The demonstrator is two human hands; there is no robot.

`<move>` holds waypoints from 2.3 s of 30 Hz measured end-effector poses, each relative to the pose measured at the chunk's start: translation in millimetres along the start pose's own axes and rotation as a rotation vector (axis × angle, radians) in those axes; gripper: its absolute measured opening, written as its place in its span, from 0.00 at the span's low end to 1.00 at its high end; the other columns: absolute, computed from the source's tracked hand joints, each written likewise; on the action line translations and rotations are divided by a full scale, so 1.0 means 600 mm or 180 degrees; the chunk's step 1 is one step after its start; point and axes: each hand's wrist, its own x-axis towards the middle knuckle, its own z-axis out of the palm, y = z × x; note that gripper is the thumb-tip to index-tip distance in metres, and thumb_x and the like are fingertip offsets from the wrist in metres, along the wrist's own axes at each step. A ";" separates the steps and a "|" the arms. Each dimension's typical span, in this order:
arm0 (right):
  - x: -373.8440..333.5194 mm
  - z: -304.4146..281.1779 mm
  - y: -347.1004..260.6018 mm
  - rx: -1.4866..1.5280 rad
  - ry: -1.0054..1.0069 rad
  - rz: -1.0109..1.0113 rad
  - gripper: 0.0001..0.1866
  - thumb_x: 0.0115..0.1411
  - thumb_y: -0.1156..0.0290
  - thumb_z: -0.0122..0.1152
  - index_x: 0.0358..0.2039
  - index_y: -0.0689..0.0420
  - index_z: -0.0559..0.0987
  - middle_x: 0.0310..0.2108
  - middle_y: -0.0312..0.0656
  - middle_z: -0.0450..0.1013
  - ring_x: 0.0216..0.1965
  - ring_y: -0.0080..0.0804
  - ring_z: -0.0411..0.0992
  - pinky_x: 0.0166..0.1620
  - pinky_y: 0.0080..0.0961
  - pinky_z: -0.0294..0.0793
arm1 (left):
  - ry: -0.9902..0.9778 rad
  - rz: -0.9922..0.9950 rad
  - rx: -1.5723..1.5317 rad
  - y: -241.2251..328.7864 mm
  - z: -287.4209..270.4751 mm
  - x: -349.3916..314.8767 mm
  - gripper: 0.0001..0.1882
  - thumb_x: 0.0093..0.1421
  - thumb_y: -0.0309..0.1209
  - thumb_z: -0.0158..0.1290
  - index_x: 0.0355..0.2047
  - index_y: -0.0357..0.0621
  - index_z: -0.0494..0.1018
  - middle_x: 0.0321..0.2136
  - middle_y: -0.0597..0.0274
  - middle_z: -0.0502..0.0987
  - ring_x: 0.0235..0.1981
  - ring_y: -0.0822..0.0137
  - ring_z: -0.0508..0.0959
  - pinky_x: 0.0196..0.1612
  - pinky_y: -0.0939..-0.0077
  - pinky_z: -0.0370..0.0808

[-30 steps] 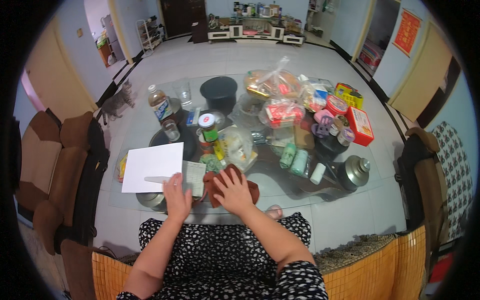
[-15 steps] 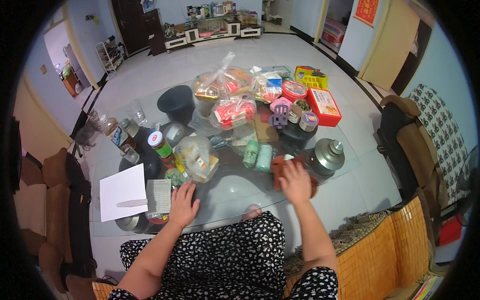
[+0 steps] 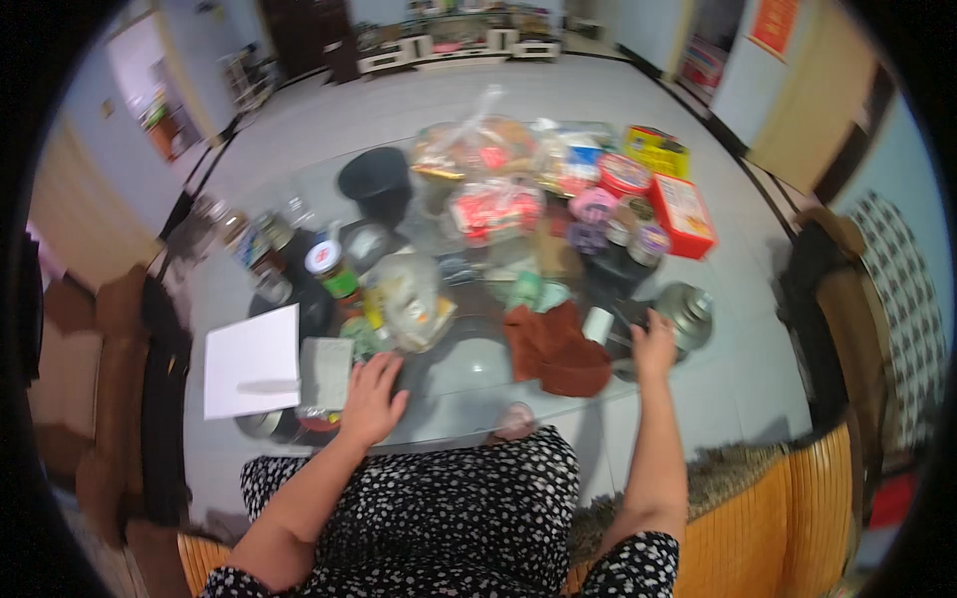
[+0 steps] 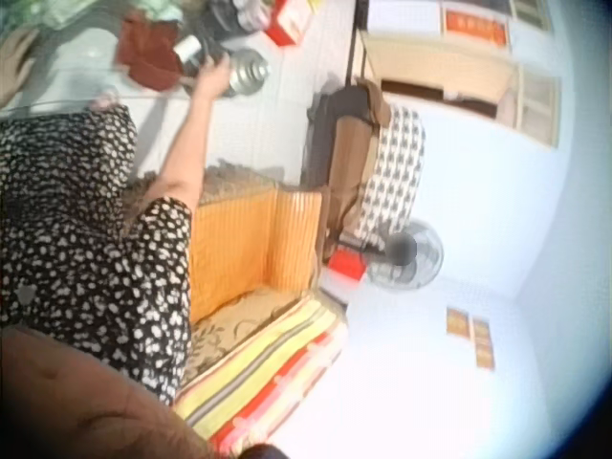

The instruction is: The person uses a brown cloth to wipe a glass coffee table and a brown armchair in a living room. They also pick up a bowl of food, place it in the refrigerator, and then return to wipe the table and chair.

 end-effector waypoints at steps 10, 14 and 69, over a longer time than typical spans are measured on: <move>0.035 0.033 0.092 -0.0476 -0.0025 -0.0694 0.11 0.53 0.77 0.54 0.37 0.59 0.80 0.38 0.54 0.73 0.40 0.53 0.72 0.44 0.40 0.71 | 0.0245 0.0104 -0.0072 -0.015 0.001 -0.016 0.30 0.57 0.41 0.53 0.57 0.42 0.64 0.57 0.55 0.64 0.62 0.59 0.61 0.64 0.54 0.54; 0.053 0.015 0.081 -0.0054 -0.0253 -0.0134 0.11 0.55 0.77 0.55 0.38 0.61 0.80 0.38 0.50 0.76 0.40 0.43 0.74 0.45 0.33 0.73 | 0.0323 0.0077 -0.0263 -0.021 0.016 -0.025 0.29 0.59 0.43 0.50 0.57 0.41 0.64 0.59 0.54 0.63 0.63 0.59 0.60 0.65 0.55 0.51; -0.372 0.071 -0.547 0.1515 -0.1446 -0.2562 0.20 0.57 0.74 0.54 0.52 0.58 0.71 0.51 0.49 0.67 0.56 0.48 0.63 0.63 0.43 0.54 | 0.0623 -0.0061 -0.1618 -0.101 -0.081 -0.123 0.24 0.60 0.29 0.49 0.57 0.36 0.63 0.57 0.47 0.65 0.60 0.51 0.63 0.62 0.62 0.60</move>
